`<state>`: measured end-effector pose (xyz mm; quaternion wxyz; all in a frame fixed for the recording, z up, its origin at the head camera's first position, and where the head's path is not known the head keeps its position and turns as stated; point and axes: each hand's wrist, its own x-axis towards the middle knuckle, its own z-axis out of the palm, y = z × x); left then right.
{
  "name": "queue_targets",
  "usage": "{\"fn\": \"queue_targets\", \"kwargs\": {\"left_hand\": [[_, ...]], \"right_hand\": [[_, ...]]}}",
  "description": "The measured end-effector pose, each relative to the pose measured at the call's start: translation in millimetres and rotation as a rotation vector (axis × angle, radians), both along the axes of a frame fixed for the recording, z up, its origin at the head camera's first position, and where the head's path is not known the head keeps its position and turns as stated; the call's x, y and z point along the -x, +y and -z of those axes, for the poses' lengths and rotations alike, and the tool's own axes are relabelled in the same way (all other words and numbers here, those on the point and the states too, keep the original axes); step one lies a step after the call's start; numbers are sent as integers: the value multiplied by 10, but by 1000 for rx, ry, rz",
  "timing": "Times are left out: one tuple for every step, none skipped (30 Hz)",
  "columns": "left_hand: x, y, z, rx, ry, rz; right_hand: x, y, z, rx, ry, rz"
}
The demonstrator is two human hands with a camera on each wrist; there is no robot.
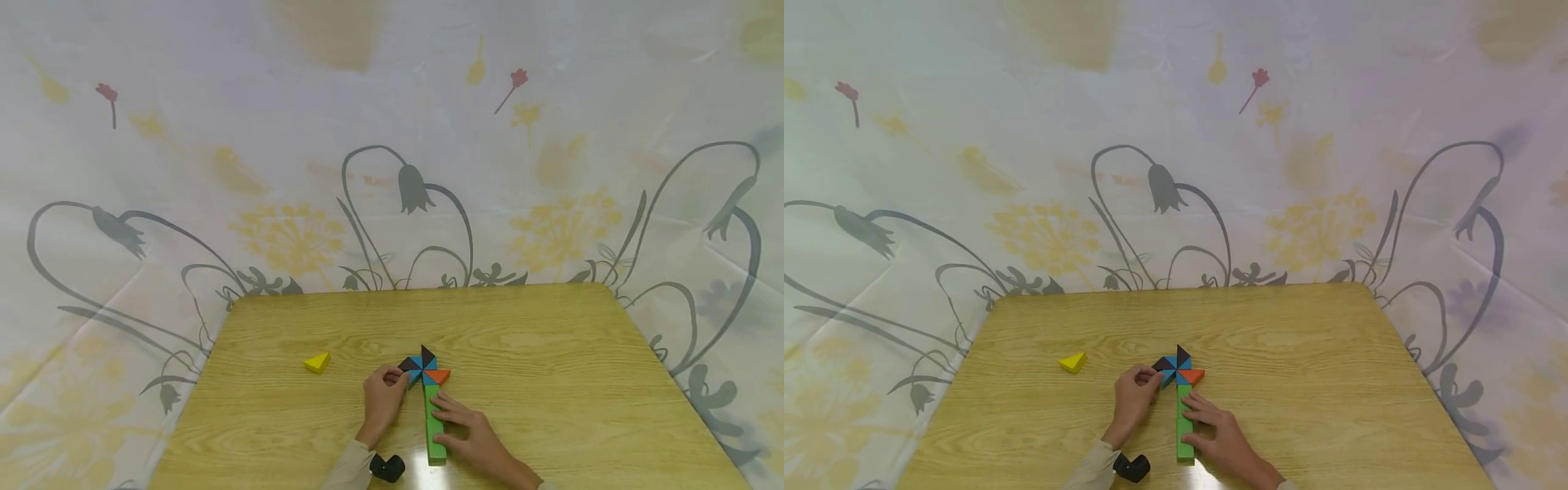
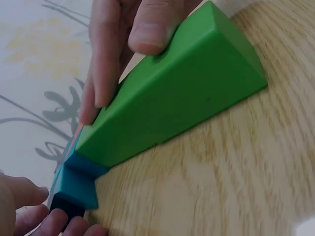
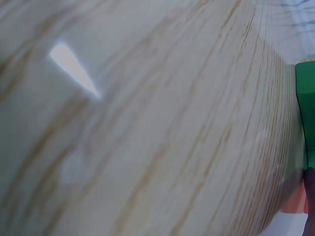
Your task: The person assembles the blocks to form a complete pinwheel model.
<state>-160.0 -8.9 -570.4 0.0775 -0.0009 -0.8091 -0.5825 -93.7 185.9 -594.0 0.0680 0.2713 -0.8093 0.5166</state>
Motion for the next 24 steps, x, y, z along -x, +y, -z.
{"fn": "queue_targets", "kwargs": {"left_hand": [[9,-31,-5,0,4,-2],[17,-65,-13,-1,4,-1],[26,-104,-24,-3,4,2],[35,-147,-40,1,3,4],[45,-192,-51,4,1,8],[57,-237,-66,11,3,10],[71,-284,-80,22,4,9],[84,-331,-103,27,1,14],[98,-378,-126,33,0,18],[114,-425,-144,47,2,21],[132,-472,-163,59,5,25],[149,-518,-190,71,3,30],[166,-564,-213,84,2,34],[182,-610,-236,97,-1,40],[201,-656,-255,112,0,39],[222,-702,-272,124,7,38],[241,-747,-293,133,14,37],[258,-792,-310,144,28,37],[275,-837,-326,149,44,36],[291,-884,-341,152,59,36],[307,-930,-355,152,76,35],[319,-975,-370,156,92,39],[329,-1022,-382,154,103,44],[337,-1066,-398,152,113,53]], "right_hand": [[-2,-1,-4,-2,-3,1],[-4,-1,-6,-5,-7,1],[-4,-2,-11,-4,-18,2],[-6,-1,-13,-4,-22,2],[-9,-1,-14,-4,-24,1],[-10,-1,-16,-2,-25,0],[-11,-1,-16,-1,-25,-1],[-12,0,-16,2,-23,-2],[-12,-1,-18,4,-20,-3],[-13,-1,-18,3,-15,-3],[-12,0,-17,0,-8,-3],[-10,0,-16,-1,-10,-1],[-9,1,-13,-3,-11,1],[-7,2,-10,-6,-11,3],[-5,3,-5,-9,-13,4],[-3,3,2,-12,-13,5],[-1,4,8,-13,-16,5],[0,3,11,-11,-22,5],[0,3,13,-10,-22,5],[1,3,15,-8,-22,4],[1,1,15,-7,-23,3],[0,0,13,-6,-19,3],[-2,0,11,-6,-18,4],[-5,-3,6,-8,-13,4]]}}
